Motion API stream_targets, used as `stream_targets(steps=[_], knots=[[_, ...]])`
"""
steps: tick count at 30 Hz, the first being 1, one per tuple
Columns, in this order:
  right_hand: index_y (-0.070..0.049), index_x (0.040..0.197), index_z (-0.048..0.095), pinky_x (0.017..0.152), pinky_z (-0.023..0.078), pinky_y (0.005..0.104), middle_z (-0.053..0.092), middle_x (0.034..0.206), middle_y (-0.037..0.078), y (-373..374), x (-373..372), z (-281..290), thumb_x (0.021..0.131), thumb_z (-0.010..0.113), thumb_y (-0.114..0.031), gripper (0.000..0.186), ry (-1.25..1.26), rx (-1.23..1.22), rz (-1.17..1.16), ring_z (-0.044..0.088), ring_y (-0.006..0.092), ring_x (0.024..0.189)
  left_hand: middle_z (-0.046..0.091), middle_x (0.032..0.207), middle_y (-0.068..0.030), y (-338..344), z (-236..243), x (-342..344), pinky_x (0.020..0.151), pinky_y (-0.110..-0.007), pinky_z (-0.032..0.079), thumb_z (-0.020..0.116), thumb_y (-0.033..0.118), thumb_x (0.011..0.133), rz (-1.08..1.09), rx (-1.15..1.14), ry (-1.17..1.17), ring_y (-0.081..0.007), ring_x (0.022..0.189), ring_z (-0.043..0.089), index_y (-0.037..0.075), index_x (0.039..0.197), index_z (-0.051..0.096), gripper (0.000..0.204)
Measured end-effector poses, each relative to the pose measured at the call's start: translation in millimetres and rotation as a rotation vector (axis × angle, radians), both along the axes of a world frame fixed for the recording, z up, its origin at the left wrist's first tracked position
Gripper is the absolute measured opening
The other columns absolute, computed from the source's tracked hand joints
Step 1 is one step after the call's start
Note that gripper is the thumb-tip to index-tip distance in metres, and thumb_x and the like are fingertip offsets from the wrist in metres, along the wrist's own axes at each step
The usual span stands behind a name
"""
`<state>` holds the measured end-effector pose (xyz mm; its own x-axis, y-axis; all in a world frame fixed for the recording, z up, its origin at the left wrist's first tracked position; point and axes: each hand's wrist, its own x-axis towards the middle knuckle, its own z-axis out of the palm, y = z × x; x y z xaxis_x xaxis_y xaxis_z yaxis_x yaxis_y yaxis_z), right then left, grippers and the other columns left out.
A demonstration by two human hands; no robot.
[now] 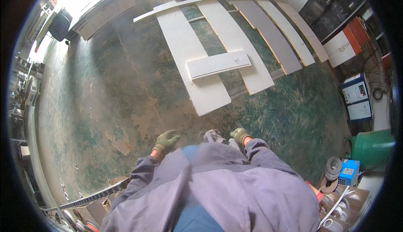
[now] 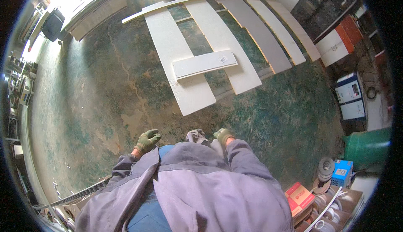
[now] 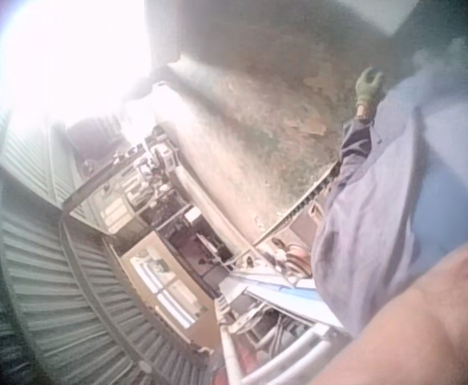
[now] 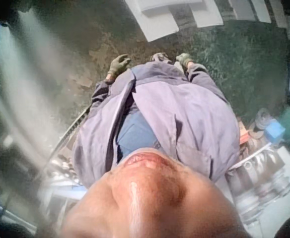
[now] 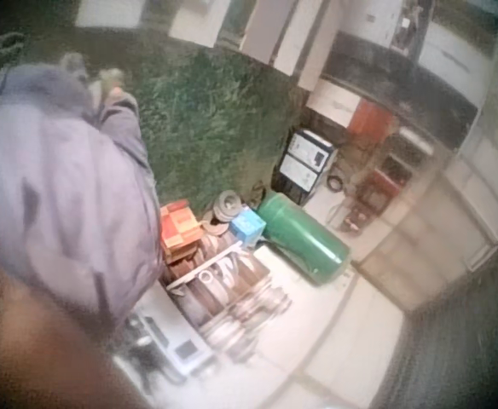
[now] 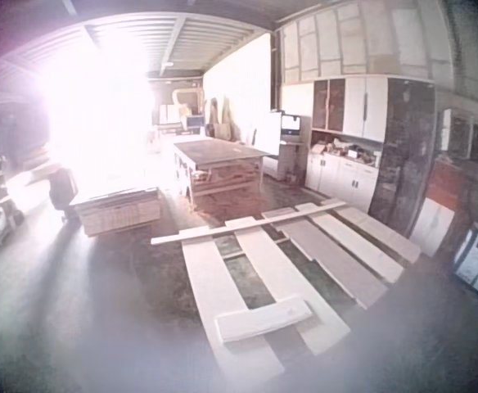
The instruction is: The person repeatedly picks up white rectangular panels from a floor stack, carries them to an edge banding machine, and feeds them through the machine. After processing, the person returns to the stack to retrieve the next panel. The cycle continues for multiple panels.
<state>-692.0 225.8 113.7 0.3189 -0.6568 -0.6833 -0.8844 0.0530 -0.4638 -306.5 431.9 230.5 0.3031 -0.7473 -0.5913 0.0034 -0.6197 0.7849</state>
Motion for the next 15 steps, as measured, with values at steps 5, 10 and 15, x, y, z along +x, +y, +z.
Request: stream_targets(steps=[5,10,15], knots=[[-0.003,0.101,0.074,0.085,0.052,0.0412,0.076,0.101,0.014,-59.3,4.4,-61.1,0.09,0.072,-0.036,0.035,-0.192,0.024,-0.263,0.069,0.0269,0.092,0.072,0.121,-0.0112,-59.8,-12.6,26.8,0.087,-0.031,0.055,0.078,0.021,0.092,-0.092,0.035,-0.106,-0.0169,0.105,0.067,0.0,0.136,0.061,0.052],[-0.005,0.094,0.075,0.055,0.05,0.0385,0.067,0.071,0.009,-80.6,72.9,-47.1,0.091,0.07,-0.032,0.027,-0.224,0.166,-0.391,0.063,0.0203,0.058,0.071,0.125,-0.0177,-93.5,-48.7,95.4,0.101,-0.037,0.051,0.073,0.04,0.09,-0.077,0.017,-0.186,-0.031,0.117,0.067,0.005,0.132,0.067,0.055],[-0.004,0.115,0.067,0.053,0.053,0.0356,0.065,0.083,0.005,-121.1,109.2,-23.5,0.091,0.074,-0.022,0.031,-0.421,0.283,-0.799,0.06,0.0186,0.059,0.073,0.099,-0.0023,-190.8,-71.8,215.1,0.066,-0.03,0.053,0.075,0.024,0.094,0.143,-0.026,-0.106,-0.0122,0.076,0.063,0.003,0.123,0.072,0.036]])
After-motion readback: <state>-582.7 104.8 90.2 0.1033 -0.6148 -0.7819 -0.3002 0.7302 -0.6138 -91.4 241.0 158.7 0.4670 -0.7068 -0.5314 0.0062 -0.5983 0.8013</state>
